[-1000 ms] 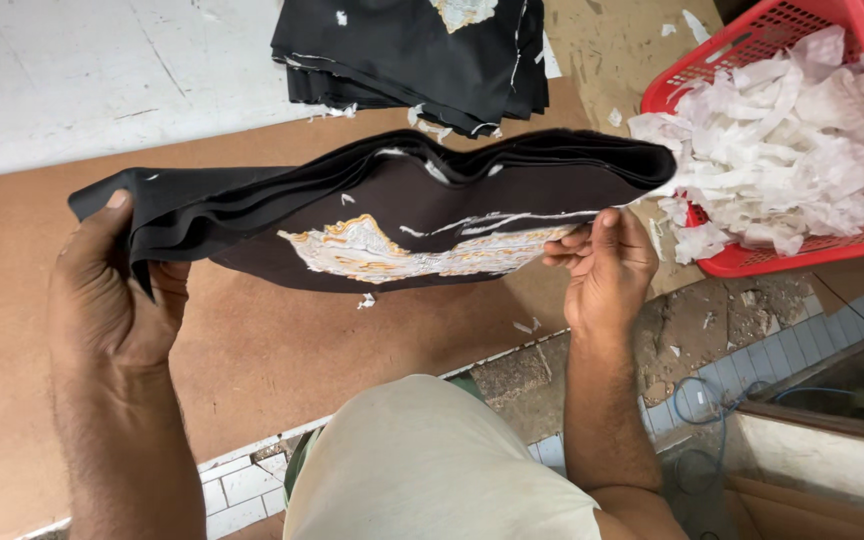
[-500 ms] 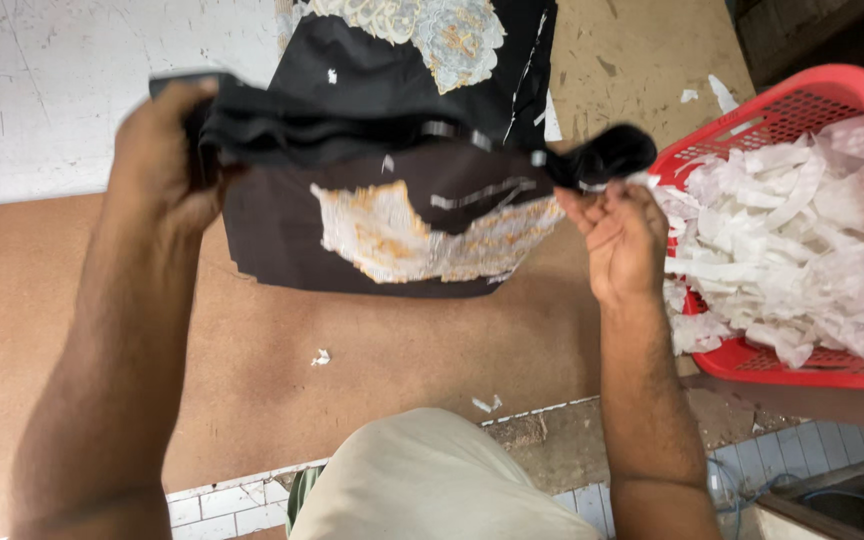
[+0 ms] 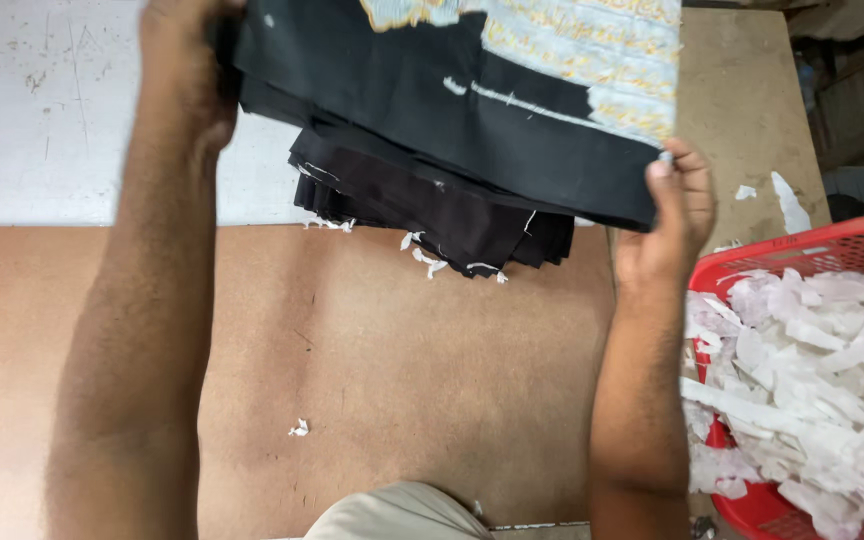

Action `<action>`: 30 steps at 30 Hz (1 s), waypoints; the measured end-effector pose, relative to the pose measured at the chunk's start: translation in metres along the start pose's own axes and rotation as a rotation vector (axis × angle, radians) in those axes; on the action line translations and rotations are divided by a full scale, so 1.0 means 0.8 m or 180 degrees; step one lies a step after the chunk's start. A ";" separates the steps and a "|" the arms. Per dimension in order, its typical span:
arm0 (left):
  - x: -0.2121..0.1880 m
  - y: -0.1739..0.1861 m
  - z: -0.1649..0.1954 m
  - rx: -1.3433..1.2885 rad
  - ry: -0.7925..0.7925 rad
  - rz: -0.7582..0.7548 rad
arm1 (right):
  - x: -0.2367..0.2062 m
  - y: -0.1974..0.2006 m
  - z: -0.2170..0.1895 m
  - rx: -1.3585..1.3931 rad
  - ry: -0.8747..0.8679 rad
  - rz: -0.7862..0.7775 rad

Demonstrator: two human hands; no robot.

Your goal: The person removes a white stencil or transfer paper from a black fabric item with gold Arabic calligraphy. They peel the paper off in sections, smooth the fabric, and place the removed paper into a red basket. The fabric is then folded and stacked with other similar items.

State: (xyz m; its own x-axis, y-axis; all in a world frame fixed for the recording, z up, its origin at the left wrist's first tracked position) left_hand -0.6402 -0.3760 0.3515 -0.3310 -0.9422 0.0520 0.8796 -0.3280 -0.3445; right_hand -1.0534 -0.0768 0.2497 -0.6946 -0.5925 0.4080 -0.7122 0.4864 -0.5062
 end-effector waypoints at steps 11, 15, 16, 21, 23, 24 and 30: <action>0.029 0.169 -0.369 0.2226 0.1780 0.1501 | -0.064 0.168 0.297 -0.3583 -0.1140 0.0319; 0.058 0.168 -0.401 0.1837 0.1959 0.1641 | -0.045 0.178 0.349 -0.2543 -0.1085 0.0594; 0.071 0.160 -0.412 0.1391 0.2052 0.1506 | -0.036 0.169 0.355 -0.2360 -0.0945 0.0443; 0.095 0.139 -0.438 0.0783 0.2412 0.1478 | -0.021 0.123 0.398 -0.1950 -0.1398 0.0225; 0.089 0.132 -0.449 0.0333 0.2798 0.1396 | -0.019 0.107 0.396 -0.1850 -0.1672 0.0300; 0.082 0.132 -0.448 0.0235 0.2830 0.1354 | -0.019 0.100 0.390 -0.1926 -0.1789 0.0328; 0.020 0.138 -0.387 -0.0099 0.2400 0.1097 | -0.063 0.046 0.322 -0.1572 -0.2255 0.0426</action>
State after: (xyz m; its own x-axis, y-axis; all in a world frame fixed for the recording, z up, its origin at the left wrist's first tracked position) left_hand -0.6542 -0.4065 0.0239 -0.1947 -0.6873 -0.6998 0.9674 -0.0168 -0.2526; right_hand -1.0184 -0.1942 0.0150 -0.6658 -0.6904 -0.2828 -0.7056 0.7059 -0.0621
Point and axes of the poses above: each hand's wrist, its own x-axis towards the middle knuckle, its own y-axis out of the back of the hand, z = x × y, the point moved 9 cm from there along x, towards the middle knuckle, and after that the axes turned 9 degrees about y, right-handed, at the moved point
